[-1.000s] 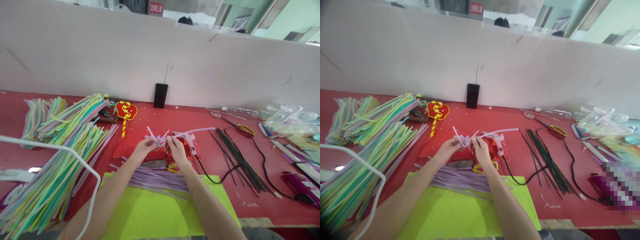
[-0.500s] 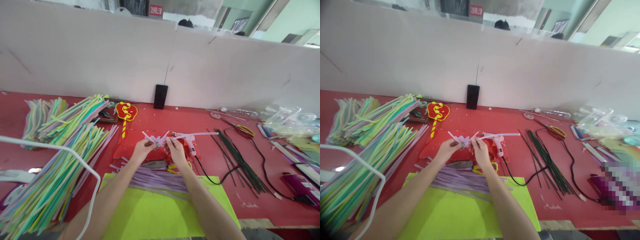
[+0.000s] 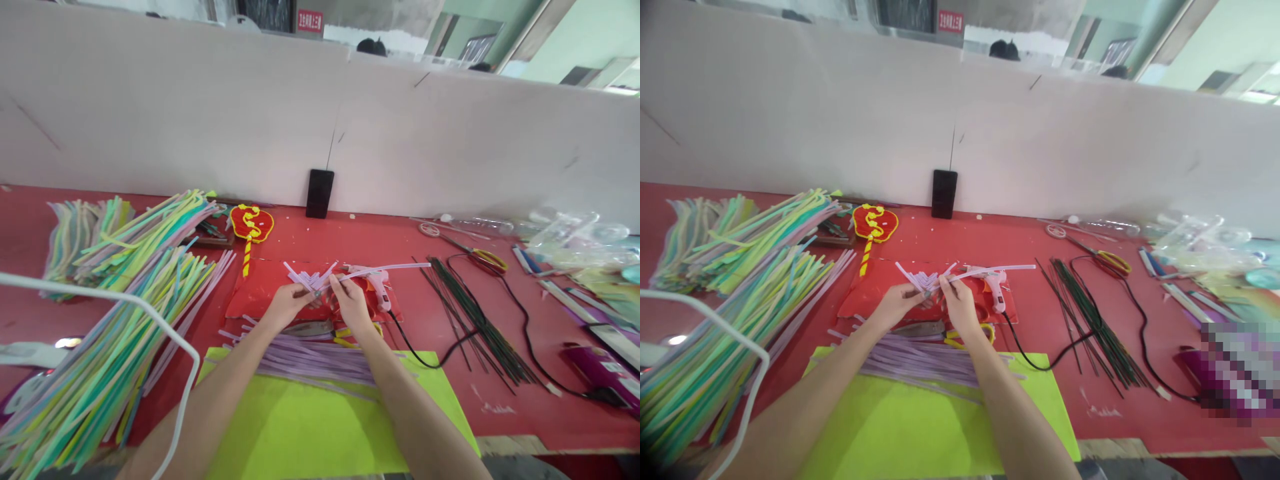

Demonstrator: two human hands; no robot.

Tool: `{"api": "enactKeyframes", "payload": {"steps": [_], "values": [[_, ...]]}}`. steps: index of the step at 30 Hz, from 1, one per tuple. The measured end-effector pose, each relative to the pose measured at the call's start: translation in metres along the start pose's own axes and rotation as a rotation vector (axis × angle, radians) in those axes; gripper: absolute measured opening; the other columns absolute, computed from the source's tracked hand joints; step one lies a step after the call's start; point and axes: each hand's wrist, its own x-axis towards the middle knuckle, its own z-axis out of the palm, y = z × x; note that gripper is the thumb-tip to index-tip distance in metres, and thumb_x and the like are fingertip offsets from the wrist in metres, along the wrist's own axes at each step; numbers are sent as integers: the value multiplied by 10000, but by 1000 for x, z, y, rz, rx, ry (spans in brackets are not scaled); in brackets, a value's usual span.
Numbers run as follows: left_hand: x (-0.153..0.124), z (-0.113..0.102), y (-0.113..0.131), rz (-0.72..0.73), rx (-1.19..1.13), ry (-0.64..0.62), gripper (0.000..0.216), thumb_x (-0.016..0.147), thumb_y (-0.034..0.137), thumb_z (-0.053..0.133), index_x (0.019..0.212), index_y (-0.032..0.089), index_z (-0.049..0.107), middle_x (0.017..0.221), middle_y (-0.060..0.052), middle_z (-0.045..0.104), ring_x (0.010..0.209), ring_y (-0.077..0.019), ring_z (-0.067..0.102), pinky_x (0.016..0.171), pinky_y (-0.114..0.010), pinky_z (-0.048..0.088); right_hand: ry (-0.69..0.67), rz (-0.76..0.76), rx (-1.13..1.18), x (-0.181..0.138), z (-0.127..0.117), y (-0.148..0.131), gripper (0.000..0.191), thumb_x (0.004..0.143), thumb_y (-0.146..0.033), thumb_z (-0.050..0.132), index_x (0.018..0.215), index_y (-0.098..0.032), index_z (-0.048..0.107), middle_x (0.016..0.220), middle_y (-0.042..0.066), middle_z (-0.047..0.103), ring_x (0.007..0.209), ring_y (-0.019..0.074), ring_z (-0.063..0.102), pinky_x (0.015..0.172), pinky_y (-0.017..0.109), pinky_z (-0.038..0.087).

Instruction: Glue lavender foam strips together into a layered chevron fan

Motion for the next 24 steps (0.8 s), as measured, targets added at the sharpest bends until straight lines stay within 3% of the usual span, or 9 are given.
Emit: {"api": "enactKeyframes", "payload": {"steps": [8,15,24], "values": [[-2,0,2,54,68,-37,175,693,358,672,673,185,693,649,-47,705,637,-212,653,677,-326,510,55,195,297,2,-2,0,394,709,-580,605,712,-187,604,549,-28,569,442,98,474,412,220,375],[-4,1,0,16,52,-155,179,713,337,651,662,166,667,651,-55,698,652,-203,657,726,-337,509,35,165,321,5,-8,2,442,741,-582,583,572,-178,529,418,-55,451,376,66,391,394,202,334],[-2,-1,-4,-7,47,-181,214,722,360,641,706,146,656,672,-57,700,682,-204,663,764,-358,509,93,134,338,8,-13,-2,410,702,-571,629,599,-184,542,424,-72,427,371,60,375,380,194,342]]}}
